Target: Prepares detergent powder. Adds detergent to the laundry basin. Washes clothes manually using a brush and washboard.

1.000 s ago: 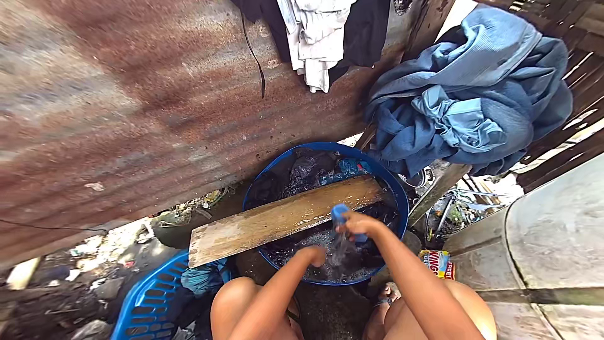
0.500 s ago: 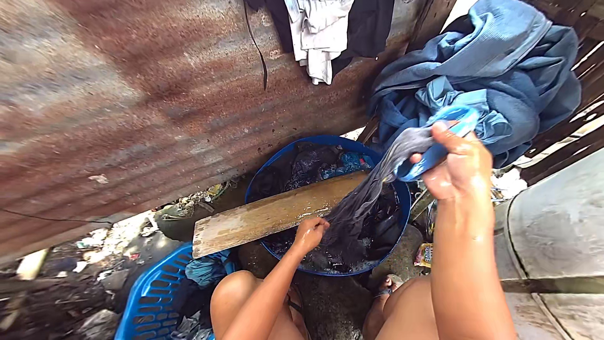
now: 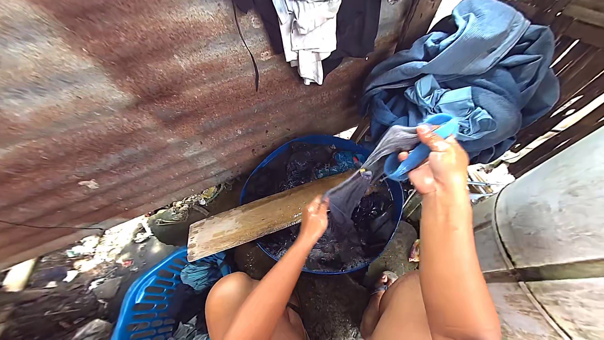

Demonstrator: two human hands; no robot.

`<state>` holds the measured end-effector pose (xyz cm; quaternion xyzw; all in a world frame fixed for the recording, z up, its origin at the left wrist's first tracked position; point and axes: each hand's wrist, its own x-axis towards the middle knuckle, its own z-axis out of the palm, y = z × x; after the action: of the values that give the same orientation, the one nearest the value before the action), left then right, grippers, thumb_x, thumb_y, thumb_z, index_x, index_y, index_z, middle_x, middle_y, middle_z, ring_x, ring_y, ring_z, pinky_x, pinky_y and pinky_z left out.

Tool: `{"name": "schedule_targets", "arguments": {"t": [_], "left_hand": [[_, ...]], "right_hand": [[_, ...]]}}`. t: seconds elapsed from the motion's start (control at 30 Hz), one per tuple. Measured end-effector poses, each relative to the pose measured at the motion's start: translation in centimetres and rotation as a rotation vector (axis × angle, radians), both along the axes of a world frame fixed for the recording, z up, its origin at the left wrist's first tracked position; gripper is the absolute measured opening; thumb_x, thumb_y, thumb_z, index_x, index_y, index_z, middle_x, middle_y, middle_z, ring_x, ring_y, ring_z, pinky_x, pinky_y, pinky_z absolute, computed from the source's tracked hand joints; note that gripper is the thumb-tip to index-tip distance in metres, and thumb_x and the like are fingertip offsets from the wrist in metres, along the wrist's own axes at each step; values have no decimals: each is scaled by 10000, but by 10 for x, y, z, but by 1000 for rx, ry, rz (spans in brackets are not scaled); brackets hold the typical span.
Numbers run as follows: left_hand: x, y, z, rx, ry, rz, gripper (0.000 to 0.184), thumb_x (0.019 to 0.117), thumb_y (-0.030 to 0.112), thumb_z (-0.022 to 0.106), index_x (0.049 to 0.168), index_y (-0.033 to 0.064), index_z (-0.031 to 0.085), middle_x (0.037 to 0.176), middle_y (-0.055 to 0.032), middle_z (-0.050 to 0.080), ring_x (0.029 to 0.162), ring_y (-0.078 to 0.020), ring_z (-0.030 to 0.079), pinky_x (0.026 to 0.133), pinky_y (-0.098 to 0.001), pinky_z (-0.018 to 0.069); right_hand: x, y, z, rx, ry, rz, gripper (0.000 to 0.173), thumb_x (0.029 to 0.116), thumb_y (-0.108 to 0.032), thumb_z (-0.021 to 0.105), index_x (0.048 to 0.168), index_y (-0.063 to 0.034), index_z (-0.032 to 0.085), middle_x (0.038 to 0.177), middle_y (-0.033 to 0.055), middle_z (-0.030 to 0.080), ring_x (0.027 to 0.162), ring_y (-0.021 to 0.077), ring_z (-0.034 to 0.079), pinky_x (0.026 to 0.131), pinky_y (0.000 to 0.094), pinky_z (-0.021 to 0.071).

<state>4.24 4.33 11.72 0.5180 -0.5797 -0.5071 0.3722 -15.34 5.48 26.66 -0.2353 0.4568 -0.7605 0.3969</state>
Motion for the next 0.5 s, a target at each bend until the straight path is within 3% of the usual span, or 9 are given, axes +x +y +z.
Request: {"name": "schedule_targets", "arguments": {"t": [0.1,0.17,0.23,0.3,0.33,0.37,0.43,0.5], "left_hand": [[42,-14,49,-220,-62,6,349,1114,199,399,1264,-34,610,1083,-192,680,945,-228,666,883,-454,545],[63,-28,75,-329,-98,4,342,1105,185,405,1241,-31,632,1118,-159,686,1001,-168,655,933,-416,524],[81,-45,79,-296,-125,-16,325,1105,197,419,1191,-13,652,1095,-110,674,995,-106,622,938,-356,503],[103,-56,58,-118,-246,-56,339,1112,292,432,1213,23,611,1061,-155,654,928,-197,622,856,-421,509],[118,-62,40,0,-308,-91,350,1101,287,470,1292,16,580,1133,-232,654,986,-310,645,873,-509,520],[132,-70,21,122,-373,-124,355,1084,219,517,1355,-8,548,1235,-271,631,1101,-372,635,964,-558,505],[162,-80,-20,251,-585,-150,350,1048,111,557,1346,-73,549,1294,-307,601,1208,-408,595,1054,-567,449],[189,-77,-51,194,-813,-165,347,1051,170,561,1270,-95,607,1288,-323,599,1250,-446,561,1078,-602,404]], "right_hand": [[-22,-2,-3,-42,-15,-100,81,1058,-77,530,1118,-124,501,909,9,602,672,91,617,571,262,567],[-24,-13,-10,-26,15,-104,91,1060,-86,530,1137,-120,497,917,8,590,680,90,610,572,259,560],[-23,-34,-29,50,86,18,144,1077,-130,508,1219,-103,497,934,21,601,705,116,629,613,292,578],[-23,-57,-63,191,179,305,263,1104,-176,448,1356,-101,468,1007,65,672,797,176,701,703,345,613],[-22,-69,-82,283,254,447,327,1102,-165,437,1420,-93,457,1063,84,694,847,185,704,740,354,599],[-18,-78,-101,395,362,536,349,1086,-130,455,1428,-63,459,1064,88,691,835,169,686,736,345,581],[-1,-91,-134,617,611,568,334,1032,-68,561,1350,13,501,998,121,631,754,173,612,690,349,538],[14,-100,-161,780,823,509,536,929,-88,751,1388,48,512,1184,275,633,976,363,650,868,529,539]]}}
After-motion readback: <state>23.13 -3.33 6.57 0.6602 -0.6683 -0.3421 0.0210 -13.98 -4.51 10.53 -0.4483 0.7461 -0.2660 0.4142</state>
